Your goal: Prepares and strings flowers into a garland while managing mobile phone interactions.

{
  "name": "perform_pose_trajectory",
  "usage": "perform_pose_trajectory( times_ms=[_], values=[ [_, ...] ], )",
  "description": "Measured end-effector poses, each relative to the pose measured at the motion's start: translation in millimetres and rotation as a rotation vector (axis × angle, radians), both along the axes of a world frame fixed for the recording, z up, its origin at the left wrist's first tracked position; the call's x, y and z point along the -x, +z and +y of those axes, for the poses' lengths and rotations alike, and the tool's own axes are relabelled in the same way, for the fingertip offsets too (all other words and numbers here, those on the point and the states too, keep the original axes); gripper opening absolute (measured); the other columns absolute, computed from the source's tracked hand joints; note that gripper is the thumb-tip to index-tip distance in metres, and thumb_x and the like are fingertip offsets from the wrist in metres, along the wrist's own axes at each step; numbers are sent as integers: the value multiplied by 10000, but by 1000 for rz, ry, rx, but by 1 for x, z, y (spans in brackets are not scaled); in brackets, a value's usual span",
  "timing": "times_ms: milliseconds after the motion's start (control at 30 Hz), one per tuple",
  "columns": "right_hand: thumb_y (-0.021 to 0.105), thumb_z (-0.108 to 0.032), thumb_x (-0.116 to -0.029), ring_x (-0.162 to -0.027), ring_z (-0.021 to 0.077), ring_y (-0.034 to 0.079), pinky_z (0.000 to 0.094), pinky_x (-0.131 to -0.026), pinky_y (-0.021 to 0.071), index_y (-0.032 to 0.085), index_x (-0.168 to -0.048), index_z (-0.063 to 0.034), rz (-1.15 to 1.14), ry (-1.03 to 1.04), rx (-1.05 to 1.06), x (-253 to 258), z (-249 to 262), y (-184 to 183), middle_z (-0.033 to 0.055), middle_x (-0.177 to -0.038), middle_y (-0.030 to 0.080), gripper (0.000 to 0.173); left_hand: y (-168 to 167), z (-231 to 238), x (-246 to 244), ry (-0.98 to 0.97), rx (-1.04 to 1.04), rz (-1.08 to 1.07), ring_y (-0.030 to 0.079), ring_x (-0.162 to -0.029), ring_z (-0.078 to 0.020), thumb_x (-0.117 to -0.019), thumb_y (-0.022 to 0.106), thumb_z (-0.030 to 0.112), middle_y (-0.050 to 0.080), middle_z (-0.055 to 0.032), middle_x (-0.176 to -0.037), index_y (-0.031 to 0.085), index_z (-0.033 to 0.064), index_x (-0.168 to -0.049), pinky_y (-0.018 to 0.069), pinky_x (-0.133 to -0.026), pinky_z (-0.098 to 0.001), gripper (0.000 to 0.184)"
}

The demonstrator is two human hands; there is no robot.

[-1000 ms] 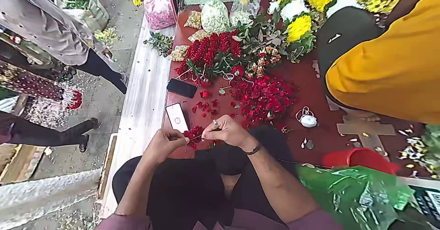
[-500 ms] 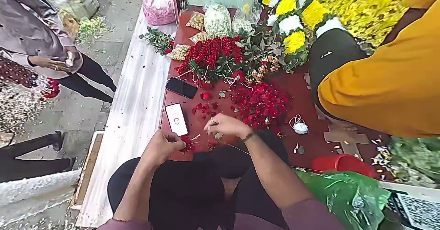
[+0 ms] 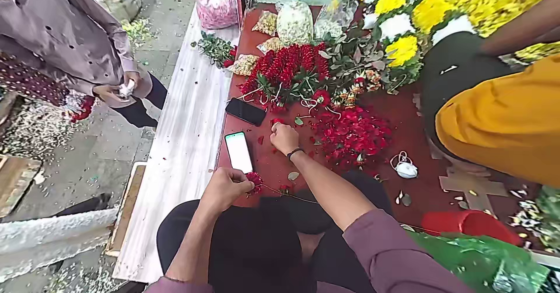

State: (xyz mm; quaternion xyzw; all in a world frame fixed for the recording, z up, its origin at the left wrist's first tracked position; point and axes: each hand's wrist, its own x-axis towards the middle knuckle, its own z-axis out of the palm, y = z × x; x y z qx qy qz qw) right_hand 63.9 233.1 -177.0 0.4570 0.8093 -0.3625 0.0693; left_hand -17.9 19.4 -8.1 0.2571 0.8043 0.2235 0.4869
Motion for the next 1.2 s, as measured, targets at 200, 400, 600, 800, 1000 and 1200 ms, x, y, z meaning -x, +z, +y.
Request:
perform_pose_trajectory(
  times_ms=[200,400,600,800,1000,1200],
  values=[
    [550,-85,-1033,-584,105,583,245,-504,469,682,-1178,-19,579,-507,723,-37,-2,35,74,-857,687,208,2,-1,-4,-17,-50,24,557,-589,-16,-866,757,179,626,82,-658,711,126,-763,473,-590,-256,125],
    [552,-41,-1035,-622,99,585,241,-574,510,659,-1172,20,751,-566,959,-57,-27,76,59,-846,658,184,6,-3,-8,1,-50,23,635,-709,-71,-873,758,184,678,20,-757,726,71,-832,543,-722,-326,125],
    [531,31,-1004,-641,125,619,267,-591,536,635,-1100,19,697,-535,956,-54,-24,84,71,-845,668,142,15,-1,-9,43,-35,16,597,-672,-69,-878,753,165,649,15,-731,711,47,-824,516,-692,-314,137],
    [592,49,-966,-577,81,539,211,-534,466,622,-1065,21,615,-516,791,-56,-25,77,50,-803,614,107,11,-1,-10,40,-26,16,589,-658,-47,-877,760,166,643,38,-718,710,63,-811,506,-673,-292,132],
    [607,49,-965,-622,118,614,240,-570,505,632,-1114,33,588,-522,848,-54,-24,75,81,-809,675,151,10,-2,-9,47,-30,25,568,-634,-36,-873,757,162,623,52,-694,700,71,-799,493,-652,-281,130],
    [682,39,-927,-625,110,563,252,-576,494,633,-1097,28,657,-439,804,-59,-26,63,78,-863,642,177,4,-2,-10,25,-25,49,592,-665,-35,-873,754,179,649,54,-725,717,88,-815,510,-674,-285,115]
  ],
)
